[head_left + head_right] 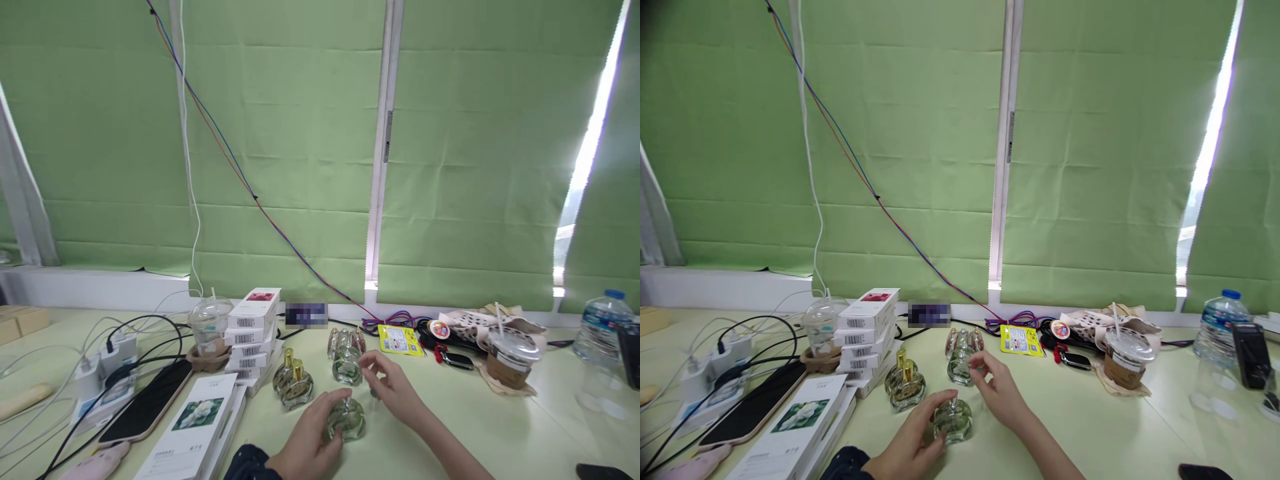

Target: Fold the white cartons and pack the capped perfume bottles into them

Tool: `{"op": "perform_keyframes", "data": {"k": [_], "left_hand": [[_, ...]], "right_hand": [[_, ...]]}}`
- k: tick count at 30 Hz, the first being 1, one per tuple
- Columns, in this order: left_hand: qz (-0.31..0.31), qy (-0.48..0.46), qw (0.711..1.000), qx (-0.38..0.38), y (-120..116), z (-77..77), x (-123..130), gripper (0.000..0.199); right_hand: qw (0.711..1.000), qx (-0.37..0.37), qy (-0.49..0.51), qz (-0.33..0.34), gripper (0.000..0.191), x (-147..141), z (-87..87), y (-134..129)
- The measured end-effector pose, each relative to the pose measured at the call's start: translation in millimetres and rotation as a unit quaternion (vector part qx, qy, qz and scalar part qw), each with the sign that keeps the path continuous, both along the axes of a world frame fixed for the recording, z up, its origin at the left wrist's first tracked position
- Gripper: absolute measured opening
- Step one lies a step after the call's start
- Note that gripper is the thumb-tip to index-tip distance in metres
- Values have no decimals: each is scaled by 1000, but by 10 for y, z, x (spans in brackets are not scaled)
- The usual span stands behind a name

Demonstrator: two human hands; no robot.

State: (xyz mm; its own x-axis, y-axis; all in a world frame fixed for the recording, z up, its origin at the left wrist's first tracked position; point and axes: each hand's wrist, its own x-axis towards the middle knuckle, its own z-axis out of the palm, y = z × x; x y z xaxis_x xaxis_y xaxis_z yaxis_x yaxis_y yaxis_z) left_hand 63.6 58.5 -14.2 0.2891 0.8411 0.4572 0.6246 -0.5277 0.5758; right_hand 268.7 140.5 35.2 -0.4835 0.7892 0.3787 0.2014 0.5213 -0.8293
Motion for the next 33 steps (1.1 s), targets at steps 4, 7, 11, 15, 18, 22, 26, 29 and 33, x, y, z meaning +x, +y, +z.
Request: {"op": "perform_keyframes", "data": {"k": [4, 7, 11, 15, 18, 22, 26, 29, 33], "left_hand": [[1, -6, 1000, -1, -1, 1, -1, 65], [0, -13, 1000, 0, -6, 26, 19, 65], [5, -11, 1000, -7, -19, 54, 38, 63], [4, -11, 1000, 1, -17, 28, 32, 61], [7, -5, 1000, 4, -10, 7, 22, 62], [10, -3, 1000, -1, -20, 38, 26, 62], [9, -1, 1000, 1, -33, 62, 33, 63], [7, -5, 1000, -5, -22, 33, 26, 65], [-10, -8, 1000, 18, -5, 2, 19, 66]], "right_hand": [[995, -12, -91, -31, 17, 185, -57, 168], [992, -43, -121, -10, 33, 255, -163, 219], [988, -64, -138, -9, 29, 233, -278, 229], [988, -71, -137, -20, 19, 192, -319, 236], [990, -75, -116, -22, 21, 179, -320, 245], [995, -86, -59, -4, 19, 153, -267, 222], [994, -95, -10, 58, 12, 109, -137, 119], [993, -62, 9, 97, 18, 58, -48, 7], [995, -20, -1, 95, 20, -53, -30, -116]]}}
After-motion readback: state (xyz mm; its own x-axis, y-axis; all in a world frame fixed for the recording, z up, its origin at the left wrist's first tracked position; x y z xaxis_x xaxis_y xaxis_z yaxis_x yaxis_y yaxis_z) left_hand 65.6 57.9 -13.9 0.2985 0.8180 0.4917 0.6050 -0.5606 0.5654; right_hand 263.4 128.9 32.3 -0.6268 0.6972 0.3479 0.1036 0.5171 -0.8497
